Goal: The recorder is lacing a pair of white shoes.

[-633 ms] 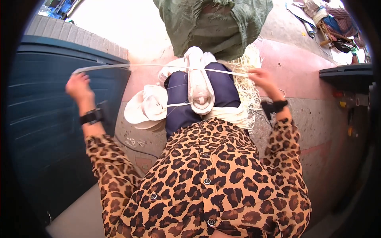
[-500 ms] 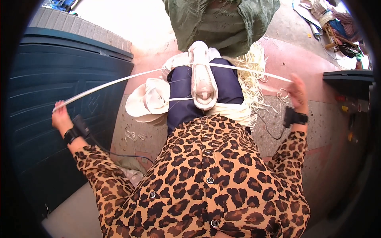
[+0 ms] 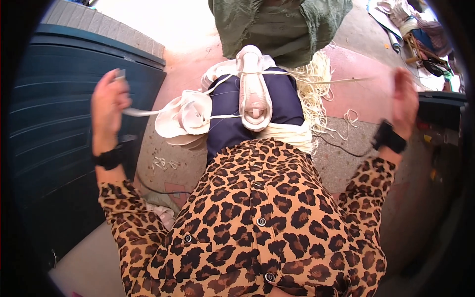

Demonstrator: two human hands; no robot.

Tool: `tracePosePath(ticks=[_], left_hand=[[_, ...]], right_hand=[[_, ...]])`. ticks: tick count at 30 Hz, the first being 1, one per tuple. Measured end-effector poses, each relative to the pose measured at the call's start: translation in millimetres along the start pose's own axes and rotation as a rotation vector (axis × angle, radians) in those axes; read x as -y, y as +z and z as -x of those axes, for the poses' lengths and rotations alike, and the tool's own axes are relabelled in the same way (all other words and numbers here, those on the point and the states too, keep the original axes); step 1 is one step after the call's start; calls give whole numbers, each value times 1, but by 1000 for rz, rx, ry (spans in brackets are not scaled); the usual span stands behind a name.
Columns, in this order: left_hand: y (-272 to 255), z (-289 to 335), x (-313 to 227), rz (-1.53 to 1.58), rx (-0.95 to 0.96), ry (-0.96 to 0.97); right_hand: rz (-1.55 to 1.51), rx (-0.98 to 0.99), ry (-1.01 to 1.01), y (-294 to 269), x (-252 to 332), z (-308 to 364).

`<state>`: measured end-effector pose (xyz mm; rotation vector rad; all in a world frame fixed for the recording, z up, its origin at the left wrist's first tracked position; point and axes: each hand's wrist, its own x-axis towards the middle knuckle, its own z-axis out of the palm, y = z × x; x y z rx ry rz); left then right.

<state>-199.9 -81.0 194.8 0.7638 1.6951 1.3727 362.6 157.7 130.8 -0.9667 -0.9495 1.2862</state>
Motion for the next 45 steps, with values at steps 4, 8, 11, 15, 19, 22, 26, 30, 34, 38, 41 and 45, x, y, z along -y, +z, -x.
tracePosePath(ticks=[4, 8, 11, 15, 19, 22, 26, 30, 34, 38, 41, 45], left_hand=[[126, -7, 56, -151, 314, -290], [180, -36, 130, -264, 346, -382], [183, -53, 159, -345, 220, -383], [186, -57, 171, -431, 202, -345], [191, -56, 177, -635, 133, -110], [189, -57, 178, -819, 132, 110], [192, -56, 158, -1079, 258, 182], [190, -58, 155, -1135, 293, 449], [188, -63, 152, -1080, 275, 458], [193, -52, 157, -1123, 100, 323], [201, -28, 145, -1202, 115, 411], [195, -32, 148, -1158, 219, 382]], right_hand=[[667, 656, 0, 108, -95, 46], [778, 848, 28, 156, -170, 82], [791, 838, 32, 168, -195, 80], [922, 822, 4, 172, -206, 68], [1074, 844, -53, 178, -207, 65], [1148, 859, -121, 183, -207, 66], [1240, 909, -269, 181, -201, 65], [1339, 930, -534, 193, -196, 70], [1344, 973, -509, 190, -198, 72], [1299, 759, -452, 190, -191, 82], [1454, 733, -464, 190, -187, 91], [1470, 837, -352, 191, -188, 90]])
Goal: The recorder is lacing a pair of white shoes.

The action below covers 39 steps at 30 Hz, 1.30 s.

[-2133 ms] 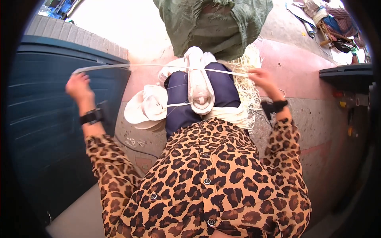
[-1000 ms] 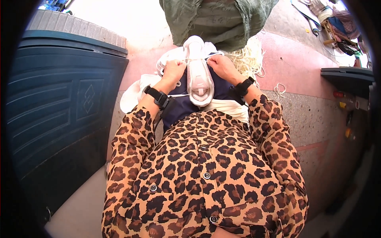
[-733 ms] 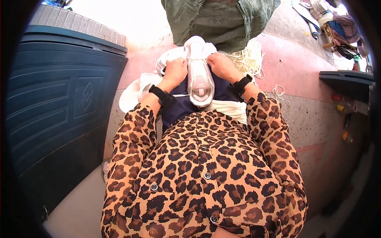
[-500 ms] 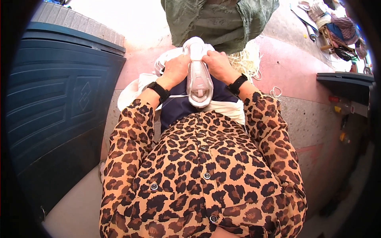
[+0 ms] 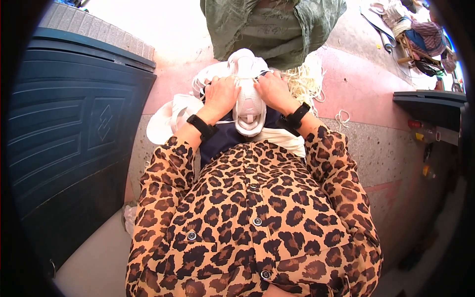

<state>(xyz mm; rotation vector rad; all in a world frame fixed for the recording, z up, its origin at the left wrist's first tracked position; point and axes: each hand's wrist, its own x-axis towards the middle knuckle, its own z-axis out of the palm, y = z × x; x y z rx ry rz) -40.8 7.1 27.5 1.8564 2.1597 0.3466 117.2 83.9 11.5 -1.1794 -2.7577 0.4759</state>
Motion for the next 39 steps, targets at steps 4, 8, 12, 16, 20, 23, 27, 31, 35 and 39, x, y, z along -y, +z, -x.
tracePosePath(ticks=[4, 8, 12, 16, 20, 23, 27, 31, 35, 39], left_hand=[[5, -15, 11, 29, 154, 39], [7, -23, 32, 278, 171, 97], [0, -22, 26, 355, 204, 98], [-1, -15, 25, 448, 182, 79], [2, -15, 20, 441, 170, 49], [8, -15, 27, 377, 125, 31], [14, -15, 25, 428, 80, 43], [10, -13, 15, 514, 6, 80], [16, -9, 18, 391, -53, 178], [28, -1, 36, 427, -36, 145]], right_hand=[[-82, 175, -9, 7, -13, -13], [-264, 24, -171, 11, -19, -12], [-373, -157, -237, 21, -25, -4], [-491, -215, -199, 21, -22, 4], [-441, -237, -164, 16, -18, 9], [-104, -202, -393, 2, -11, 2], [391, -104, -497, -7, -4, -11], [263, -269, -680, -19, -15, -15], [-485, -20, -367, -28, 26, 4], [-633, -109, -234, -35, 61, -4]])
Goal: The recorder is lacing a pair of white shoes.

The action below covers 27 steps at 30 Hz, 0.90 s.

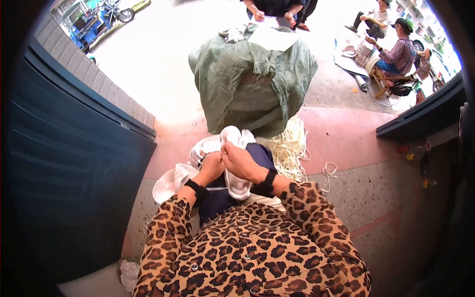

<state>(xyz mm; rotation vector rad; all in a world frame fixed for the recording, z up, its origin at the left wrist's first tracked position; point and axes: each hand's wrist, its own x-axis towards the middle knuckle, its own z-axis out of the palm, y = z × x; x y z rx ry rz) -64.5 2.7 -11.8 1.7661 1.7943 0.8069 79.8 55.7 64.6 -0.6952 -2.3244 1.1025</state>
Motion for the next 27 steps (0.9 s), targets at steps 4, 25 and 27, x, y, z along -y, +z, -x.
tracePosePath(ticks=[4, 25, 27], left_hand=[[0, -4, -15, 37, -85, 86], [-4, -11, -35, 46, -10, -1], [-4, -10, -33, 7, -19, -15]], right_hand=[[276, 44, 173, 18, -34, 7], [671, 50, -42, 33, -49, 7], [667, 48, -38, 32, -48, 6]])
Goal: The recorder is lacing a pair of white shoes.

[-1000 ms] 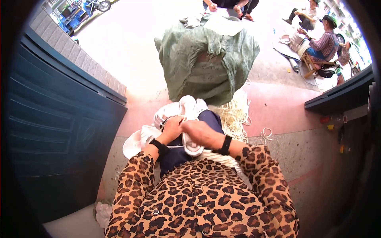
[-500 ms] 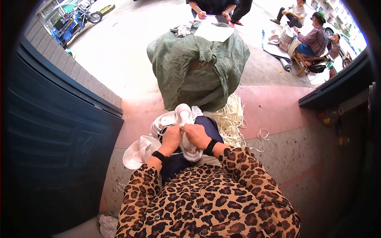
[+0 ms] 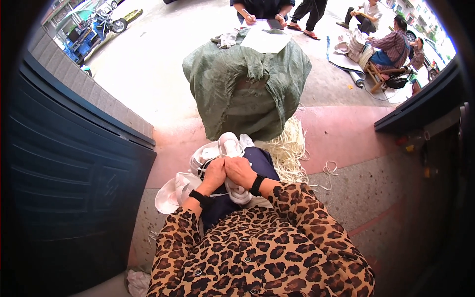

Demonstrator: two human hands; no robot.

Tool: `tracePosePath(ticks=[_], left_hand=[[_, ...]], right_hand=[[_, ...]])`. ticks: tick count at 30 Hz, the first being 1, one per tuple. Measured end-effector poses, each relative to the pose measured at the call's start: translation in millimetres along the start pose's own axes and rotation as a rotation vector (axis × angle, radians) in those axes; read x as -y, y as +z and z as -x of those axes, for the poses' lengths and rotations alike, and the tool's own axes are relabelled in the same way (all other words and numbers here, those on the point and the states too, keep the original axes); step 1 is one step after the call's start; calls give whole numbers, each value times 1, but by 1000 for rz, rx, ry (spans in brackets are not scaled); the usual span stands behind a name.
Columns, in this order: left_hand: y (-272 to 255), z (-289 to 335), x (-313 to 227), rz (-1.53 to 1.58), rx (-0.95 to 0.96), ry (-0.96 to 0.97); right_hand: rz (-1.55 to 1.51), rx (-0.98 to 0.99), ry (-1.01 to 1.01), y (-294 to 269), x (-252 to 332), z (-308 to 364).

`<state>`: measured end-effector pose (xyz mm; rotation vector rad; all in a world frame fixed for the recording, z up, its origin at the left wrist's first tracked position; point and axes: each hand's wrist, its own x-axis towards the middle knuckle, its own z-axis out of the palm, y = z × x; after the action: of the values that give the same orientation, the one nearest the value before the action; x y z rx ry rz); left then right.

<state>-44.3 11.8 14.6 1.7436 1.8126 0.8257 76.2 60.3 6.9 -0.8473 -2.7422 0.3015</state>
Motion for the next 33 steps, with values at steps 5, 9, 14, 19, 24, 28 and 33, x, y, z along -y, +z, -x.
tracePosePath(ticks=[5, 9, 14, 19, 24, 28, 33], left_hand=[[-5, 14, -22, -188, -84, 133], [-9, 27, -48, -209, 4, 380], [-7, 2, -38, -25, -116, 214], [-20, -1, -86, 186, -29, 124], [-19, 4, -85, 313, -132, -230], [-18, 8, -78, 287, -153, -232], [-15, 14, -75, 172, -142, -128]], right_hand=[[-236, 255, 59, -46, -13, 21], [-611, 270, 147, -65, -24, 53], [-914, 69, 326, -53, -28, 52], [-1398, -64, 542, -36, -45, 47], [-1278, -197, 270, -48, -33, 44], [-1274, -147, 320, -52, -24, 43], [-1282, -121, 337, -53, -16, 42]])
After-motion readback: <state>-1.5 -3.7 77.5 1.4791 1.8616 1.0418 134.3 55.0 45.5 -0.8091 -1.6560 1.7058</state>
